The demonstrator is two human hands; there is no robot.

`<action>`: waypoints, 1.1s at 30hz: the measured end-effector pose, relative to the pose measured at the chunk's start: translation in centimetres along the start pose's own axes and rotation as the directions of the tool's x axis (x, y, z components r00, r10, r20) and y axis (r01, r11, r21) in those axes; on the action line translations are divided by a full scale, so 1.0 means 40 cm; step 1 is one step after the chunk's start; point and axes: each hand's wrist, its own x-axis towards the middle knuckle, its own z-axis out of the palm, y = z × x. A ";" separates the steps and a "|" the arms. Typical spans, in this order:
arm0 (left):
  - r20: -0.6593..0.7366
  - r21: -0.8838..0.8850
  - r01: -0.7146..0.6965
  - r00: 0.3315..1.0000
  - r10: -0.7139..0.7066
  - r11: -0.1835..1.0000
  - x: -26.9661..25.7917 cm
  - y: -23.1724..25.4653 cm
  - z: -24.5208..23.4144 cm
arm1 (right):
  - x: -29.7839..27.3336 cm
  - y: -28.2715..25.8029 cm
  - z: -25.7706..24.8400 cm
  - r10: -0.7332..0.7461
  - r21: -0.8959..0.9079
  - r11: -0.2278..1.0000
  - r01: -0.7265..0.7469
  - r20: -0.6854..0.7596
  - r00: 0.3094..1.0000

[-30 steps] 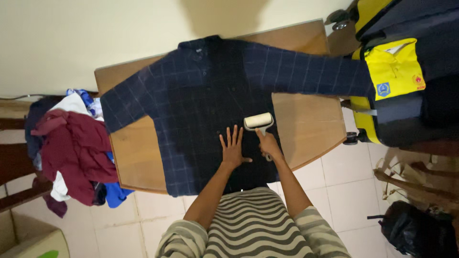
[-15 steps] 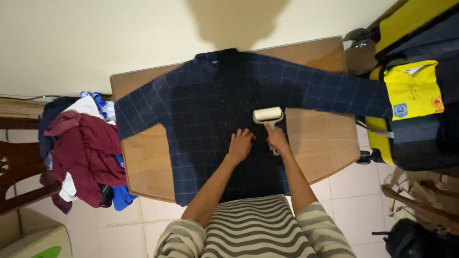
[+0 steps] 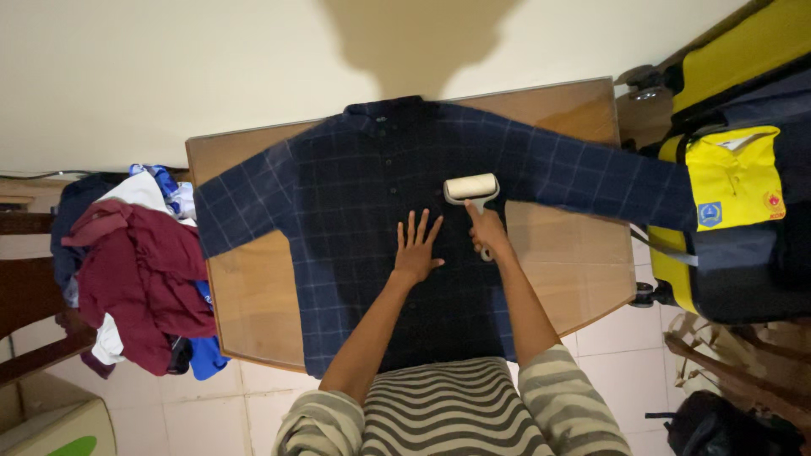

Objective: The person uses a lint roller to clean a dark plaid shirt laid out on a table, rolling the tool across the front and sleeves while holding the fabric flat.

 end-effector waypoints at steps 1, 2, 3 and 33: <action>-0.001 0.000 -0.002 1.000 0.002 1.000 0.001 -0.002 0.003 | 0.006 -0.011 0.004 -0.001 0.000 1.000 0.001 -0.002 1.000; 0.022 -0.011 0.004 1.000 -0.004 1.000 -0.001 -0.002 0.006 | 0.012 -0.021 0.010 -0.011 0.014 1.000 0.011 0.010 1.000; 0.045 -0.020 0.008 0.999 -0.008 1.000 0.001 -0.005 0.006 | 0.021 -0.035 0.014 -0.023 0.030 0.999 0.022 0.021 1.000; 0.157 -0.162 -0.027 0.986 0.053 0.986 0.014 -0.028 -0.025 | 0.153 -0.231 0.011 -0.129 -0.007 0.992 0.130 0.030 0.991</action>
